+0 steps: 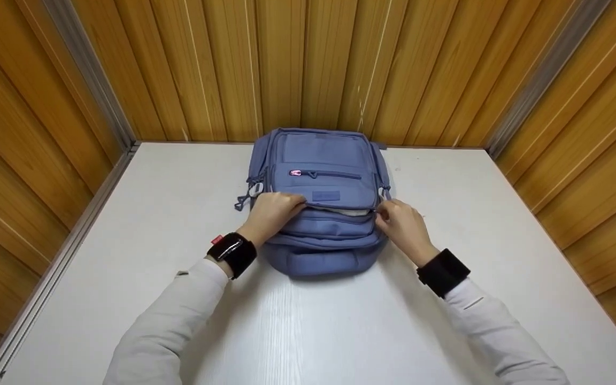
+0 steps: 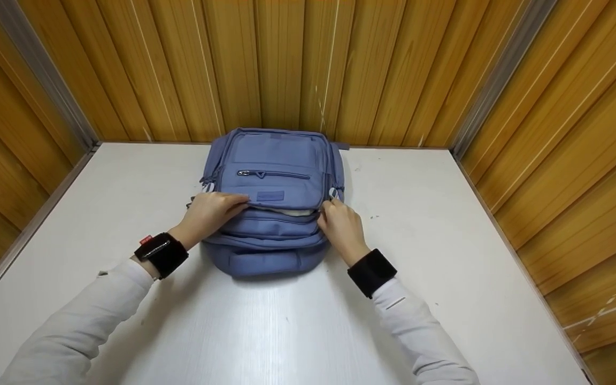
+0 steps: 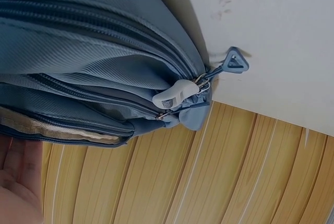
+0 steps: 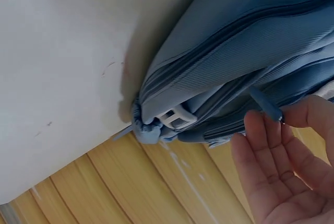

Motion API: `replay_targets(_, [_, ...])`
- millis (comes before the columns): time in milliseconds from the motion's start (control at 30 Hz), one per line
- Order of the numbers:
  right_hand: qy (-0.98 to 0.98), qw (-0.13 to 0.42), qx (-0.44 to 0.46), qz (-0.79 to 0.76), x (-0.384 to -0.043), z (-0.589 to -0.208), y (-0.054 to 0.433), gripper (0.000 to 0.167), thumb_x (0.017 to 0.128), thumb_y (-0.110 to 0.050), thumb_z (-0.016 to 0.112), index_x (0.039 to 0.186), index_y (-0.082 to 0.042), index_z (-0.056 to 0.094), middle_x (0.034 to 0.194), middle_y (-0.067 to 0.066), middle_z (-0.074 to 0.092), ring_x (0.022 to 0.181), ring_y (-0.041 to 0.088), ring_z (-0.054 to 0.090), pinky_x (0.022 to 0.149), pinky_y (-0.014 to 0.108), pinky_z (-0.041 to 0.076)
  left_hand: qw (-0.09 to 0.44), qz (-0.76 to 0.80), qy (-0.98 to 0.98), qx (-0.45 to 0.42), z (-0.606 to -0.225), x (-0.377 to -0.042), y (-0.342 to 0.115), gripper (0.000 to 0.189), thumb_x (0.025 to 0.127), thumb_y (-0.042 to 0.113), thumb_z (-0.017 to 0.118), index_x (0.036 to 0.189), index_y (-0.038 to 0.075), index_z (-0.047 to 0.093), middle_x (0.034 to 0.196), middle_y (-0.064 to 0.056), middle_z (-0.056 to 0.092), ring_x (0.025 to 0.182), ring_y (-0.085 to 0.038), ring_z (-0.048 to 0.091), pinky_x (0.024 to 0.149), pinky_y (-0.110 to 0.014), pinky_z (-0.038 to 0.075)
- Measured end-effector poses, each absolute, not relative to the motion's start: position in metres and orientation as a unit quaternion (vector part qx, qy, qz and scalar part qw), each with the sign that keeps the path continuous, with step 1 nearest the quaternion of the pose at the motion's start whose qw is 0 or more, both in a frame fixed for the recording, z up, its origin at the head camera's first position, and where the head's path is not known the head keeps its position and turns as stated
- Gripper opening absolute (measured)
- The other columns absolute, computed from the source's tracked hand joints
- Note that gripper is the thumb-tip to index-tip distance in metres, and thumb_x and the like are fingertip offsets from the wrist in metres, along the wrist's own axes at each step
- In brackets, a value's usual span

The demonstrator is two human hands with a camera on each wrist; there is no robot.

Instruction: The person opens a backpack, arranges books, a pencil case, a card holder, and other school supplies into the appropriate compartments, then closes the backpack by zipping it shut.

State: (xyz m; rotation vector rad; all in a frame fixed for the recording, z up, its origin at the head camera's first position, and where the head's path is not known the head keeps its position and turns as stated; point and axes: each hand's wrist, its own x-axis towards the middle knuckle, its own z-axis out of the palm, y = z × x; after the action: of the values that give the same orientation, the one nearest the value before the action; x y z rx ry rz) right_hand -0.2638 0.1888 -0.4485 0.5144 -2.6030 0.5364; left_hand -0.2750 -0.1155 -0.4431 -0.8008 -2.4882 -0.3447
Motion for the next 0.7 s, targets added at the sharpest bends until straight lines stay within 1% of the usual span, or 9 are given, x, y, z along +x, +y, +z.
replay_targets(233, [-0.935,0.215,0.192,0.207,-0.254,-0.447,0.18,0.007,0.083,-0.003,0.07,0.088,0.002,0.071,0.081,0.014,0.069,0.071,0.031,0.065,0.065,0.049,0.055,0.244,-0.13,-0.916,-0.291,-0.444,-0.275,-0.115,0.017,0.098,0.023,0.067,0.087,0.011,0.072,0.084,-0.005,0.079,0.071,-0.028,0.076,0.062,-0.046,0.058])
replay_targets(500, [-0.938,0.183,0.168,0.243,-0.247,-0.443,0.17,0.009,0.082,-0.002,0.07,0.089,0.002,0.073,0.081,0.014,0.075,0.075,0.03,0.072,0.071,0.047,0.059,0.24,-0.136,-0.916,-0.293,-0.445,-0.273,-0.116,0.017,0.099,0.022,0.066,0.088,0.01,0.072,0.081,-0.005,0.078,0.07,-0.028,0.075,0.061,-0.046,0.058])
replay_targets(700, [-0.937,0.176,0.167,0.249,-0.243,-0.441,0.163,0.009,0.082,-0.003,0.07,0.089,0.002,0.073,0.081,0.014,0.076,0.076,0.029,0.072,0.073,0.047,0.059,0.248,-0.134,-0.913,-0.295,-0.446,-0.274,-0.117,0.017,0.098,0.021,0.066,0.086,0.01,0.071,0.079,-0.006,0.078,0.068,-0.028,0.075,0.06,-0.046,0.058])
